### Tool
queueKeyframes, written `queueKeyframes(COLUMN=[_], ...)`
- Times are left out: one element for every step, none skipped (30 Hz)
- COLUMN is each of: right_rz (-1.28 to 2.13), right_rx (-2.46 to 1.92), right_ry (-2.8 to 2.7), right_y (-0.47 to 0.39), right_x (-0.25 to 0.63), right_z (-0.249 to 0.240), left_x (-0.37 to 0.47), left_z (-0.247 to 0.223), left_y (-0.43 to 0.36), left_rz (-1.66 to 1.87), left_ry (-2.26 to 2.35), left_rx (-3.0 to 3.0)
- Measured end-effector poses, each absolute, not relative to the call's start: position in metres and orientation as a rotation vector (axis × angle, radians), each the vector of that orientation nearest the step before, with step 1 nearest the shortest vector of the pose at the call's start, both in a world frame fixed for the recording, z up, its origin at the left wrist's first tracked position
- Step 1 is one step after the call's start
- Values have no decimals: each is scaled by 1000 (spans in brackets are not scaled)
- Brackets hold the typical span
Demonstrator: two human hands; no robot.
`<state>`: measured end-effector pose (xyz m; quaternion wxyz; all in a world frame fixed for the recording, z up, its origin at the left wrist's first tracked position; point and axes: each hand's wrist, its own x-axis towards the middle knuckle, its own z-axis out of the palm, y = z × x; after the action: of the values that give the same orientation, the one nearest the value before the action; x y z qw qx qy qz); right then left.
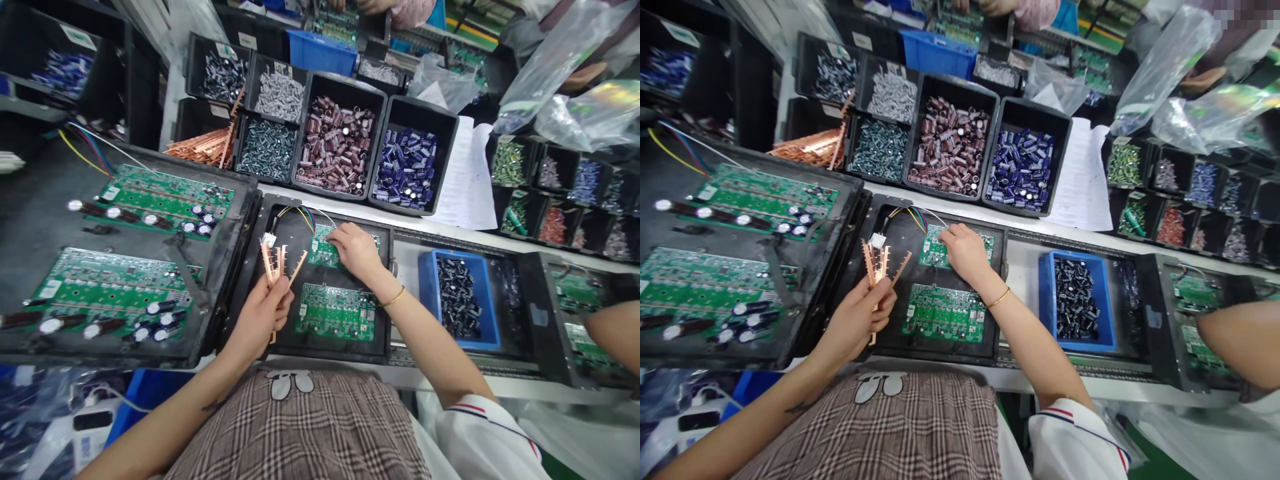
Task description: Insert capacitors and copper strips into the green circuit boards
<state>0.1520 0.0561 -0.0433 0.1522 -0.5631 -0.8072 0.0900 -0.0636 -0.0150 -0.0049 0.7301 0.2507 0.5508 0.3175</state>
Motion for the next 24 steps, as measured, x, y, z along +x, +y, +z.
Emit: queueKeyframes(right_rz=[261,264,264,264,261,260,260,261,263,264,267,270,272,276,295,345,439,584,761,945,1108,1237,1328,1380], right_rx=[-1611,-1605,-1598,-1590,-1582,-1574,-1568,-1567,-1568,-1573,-1580,-1585,-1592,-1605,-1622,-1633,-1628,-1598,-1541,-1460,-1374,-1302,-1253,-1229], right_ry=[-2311,-2307,-2304,-2305,-2308,-2315,-2321,-2328,-2335,-2342,-2349,-2359,-2363,-2351,-2312,-2245,-2153,-2039,-1903,-1751,-1592,-1441,-1313,-1222], right_y=[56,56,56,56,56,56,56,56,57,57,57,57,55,53,50,45,39,32,25,19,13,10,7,7], right_x=[153,154,155,156,157,157,157,158,158,158,159,159,159,158,156,152,147,140,132,125,118,114,112,113], right_z=[-43,-43,-43,-44,-44,-45,-46,-47,-48,-49,-48,-46,-43,-38,-32,-25,-18,-10,-3,3,8,12,14,16], left_x=[-61,-59,-57,-56,-54,-53,-52,-51,-51,-51,-51,-52,-53,-53,-54,-54,-54,-53,-51,-50,-48,-47,-47,-47], left_z=[-2,0,1,1,1,1,0,0,-1,-1,-1,0,0,1,2,3,4,5,5,6,6,5,5,4], left_y=[-15,-15,-14,-13,-12,-10,-9,-8,-8,-8,-9,-10,-11,-13,-14,-15,-17,-18,-19,-20,-20,-20,-20,-19], left_rz=[704,707,709,716,724,733,741,746,749,752,756,761,769,778,789,799,807,808,797,783,771,770,781,797], left_ry=[1190,1174,1162,1157,1154,1153,1153,1152,1150,1149,1147,1145,1142,1140,1138,1135,1130,1117,1097,1074,1052,1036,1034,1046], left_rx=[524,494,470,454,446,444,447,452,455,457,457,456,456,457,463,473,486,503,525,551,577,600,620,635])
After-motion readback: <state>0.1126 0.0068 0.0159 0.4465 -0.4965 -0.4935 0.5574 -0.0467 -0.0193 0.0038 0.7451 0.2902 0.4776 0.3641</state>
